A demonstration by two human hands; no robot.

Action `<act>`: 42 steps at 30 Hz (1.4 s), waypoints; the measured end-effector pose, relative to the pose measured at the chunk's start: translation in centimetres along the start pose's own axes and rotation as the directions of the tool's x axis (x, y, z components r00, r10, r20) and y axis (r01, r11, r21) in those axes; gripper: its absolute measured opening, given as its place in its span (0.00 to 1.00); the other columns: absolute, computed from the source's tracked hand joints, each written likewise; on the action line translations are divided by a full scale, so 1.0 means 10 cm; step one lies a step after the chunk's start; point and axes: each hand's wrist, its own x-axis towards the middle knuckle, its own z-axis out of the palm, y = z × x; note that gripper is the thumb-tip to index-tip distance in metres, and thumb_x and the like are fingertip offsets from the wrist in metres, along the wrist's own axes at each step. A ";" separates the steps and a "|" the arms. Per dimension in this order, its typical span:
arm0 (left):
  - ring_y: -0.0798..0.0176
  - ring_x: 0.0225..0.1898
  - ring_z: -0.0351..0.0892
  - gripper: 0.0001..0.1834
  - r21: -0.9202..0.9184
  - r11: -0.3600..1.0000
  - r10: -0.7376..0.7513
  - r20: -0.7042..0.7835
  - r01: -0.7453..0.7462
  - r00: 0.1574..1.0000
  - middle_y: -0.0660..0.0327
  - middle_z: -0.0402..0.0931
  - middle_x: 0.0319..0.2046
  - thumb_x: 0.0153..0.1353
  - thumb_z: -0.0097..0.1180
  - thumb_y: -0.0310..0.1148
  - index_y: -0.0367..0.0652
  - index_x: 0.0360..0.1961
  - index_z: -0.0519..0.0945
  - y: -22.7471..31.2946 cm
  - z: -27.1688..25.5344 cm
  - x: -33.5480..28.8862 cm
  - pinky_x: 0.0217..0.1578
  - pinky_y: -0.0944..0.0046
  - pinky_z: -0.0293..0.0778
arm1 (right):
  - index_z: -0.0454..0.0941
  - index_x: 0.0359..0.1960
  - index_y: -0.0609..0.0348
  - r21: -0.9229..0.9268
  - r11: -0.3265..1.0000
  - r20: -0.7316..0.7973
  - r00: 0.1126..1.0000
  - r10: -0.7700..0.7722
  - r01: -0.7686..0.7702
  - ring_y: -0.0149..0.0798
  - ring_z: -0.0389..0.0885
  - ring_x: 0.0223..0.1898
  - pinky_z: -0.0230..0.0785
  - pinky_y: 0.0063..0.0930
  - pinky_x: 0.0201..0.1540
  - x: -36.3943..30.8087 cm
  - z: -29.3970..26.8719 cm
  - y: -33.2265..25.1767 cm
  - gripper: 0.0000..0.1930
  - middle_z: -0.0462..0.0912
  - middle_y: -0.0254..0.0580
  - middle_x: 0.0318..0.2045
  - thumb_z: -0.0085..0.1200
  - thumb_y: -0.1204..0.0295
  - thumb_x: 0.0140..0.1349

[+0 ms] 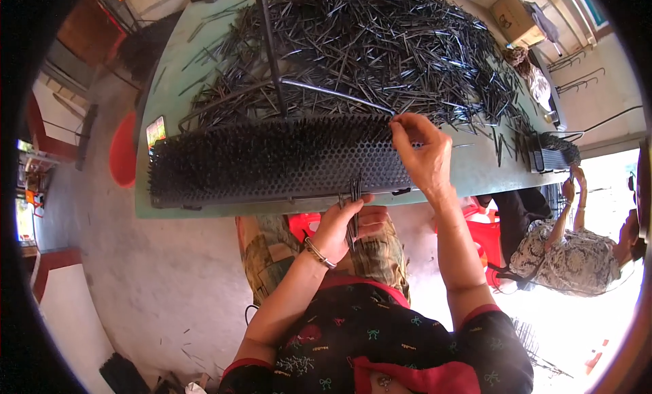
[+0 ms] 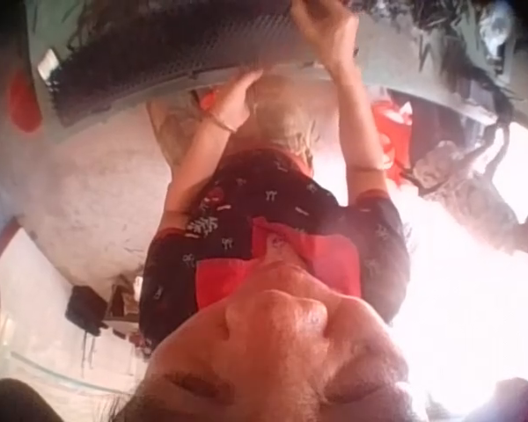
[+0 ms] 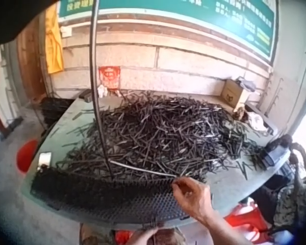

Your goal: The person inserts long black pins into a perforated rubber mat by hand.

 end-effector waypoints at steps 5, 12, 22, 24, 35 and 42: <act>0.58 0.40 0.80 0.17 0.040 0.997 0.071 0.049 -0.072 0.996 0.47 0.76 0.42 0.65 0.42 0.34 0.33 0.50 0.68 -0.02 -0.05 0.02 0.41 0.59 0.78 | 0.79 0.32 0.65 0.016 0.999 -0.031 0.998 0.051 -0.051 0.25 0.76 0.21 0.68 0.19 0.24 -0.03 0.04 0.08 0.06 0.81 0.41 0.23 0.57 0.75 0.54; 0.59 0.38 0.80 0.17 0.120 0.990 0.067 0.035 -0.071 0.997 0.47 0.77 0.41 0.65 0.42 0.33 0.33 0.52 0.68 -0.01 -0.03 -0.03 0.39 0.60 0.78 | 0.79 0.34 0.65 -0.074 0.996 0.082 0.996 -0.046 0.052 0.23 0.75 0.21 0.66 0.18 0.23 -0.08 0.11 0.12 0.06 0.80 0.37 0.27 0.56 0.77 0.54; 0.59 0.35 0.80 0.17 0.099 0.992 0.072 0.042 -0.076 0.997 0.47 0.77 0.40 0.65 0.42 0.33 0.33 0.51 0.68 -0.02 -0.06 -0.02 0.37 0.62 0.78 | 0.79 0.34 0.61 -0.311 0.893 0.201 0.941 -0.273 0.326 0.41 0.76 0.22 0.70 0.29 0.25 -0.08 0.12 0.07 0.07 0.75 0.41 0.31 0.58 0.76 0.52; 0.59 0.35 0.80 0.17 0.093 0.993 0.074 0.029 -0.076 0.997 0.47 0.77 0.40 0.65 0.42 0.33 0.33 0.51 0.68 -0.02 -0.07 -0.03 0.37 0.61 0.78 | 0.79 0.35 0.60 -0.304 0.894 0.226 0.937 -0.268 0.329 0.37 0.74 0.20 0.69 0.26 0.23 -0.09 0.13 0.08 0.08 0.75 0.40 0.32 0.57 0.76 0.52; 0.60 0.34 0.80 0.17 0.088 0.994 0.070 0.023 -0.072 0.997 0.48 0.77 0.39 0.65 0.43 0.34 0.34 0.50 0.69 -0.02 -0.06 -0.04 0.37 0.62 0.78 | 0.79 0.32 0.59 -0.303 0.845 0.321 0.882 -0.345 0.441 0.43 0.77 0.24 0.71 0.31 0.26 -0.09 0.28 0.08 0.07 0.75 0.40 0.28 0.59 0.76 0.50; 0.61 0.35 0.80 0.16 0.083 0.994 0.072 0.024 -0.074 0.997 0.49 0.77 0.39 0.65 0.43 0.33 0.34 0.50 0.69 -0.01 -0.08 -0.04 0.37 0.62 0.78 | 0.79 0.29 0.60 -0.366 0.839 0.246 0.911 -0.330 0.403 0.43 0.77 0.23 0.69 0.31 0.25 -0.11 0.38 0.05 0.06 0.74 0.40 0.26 0.60 0.76 0.47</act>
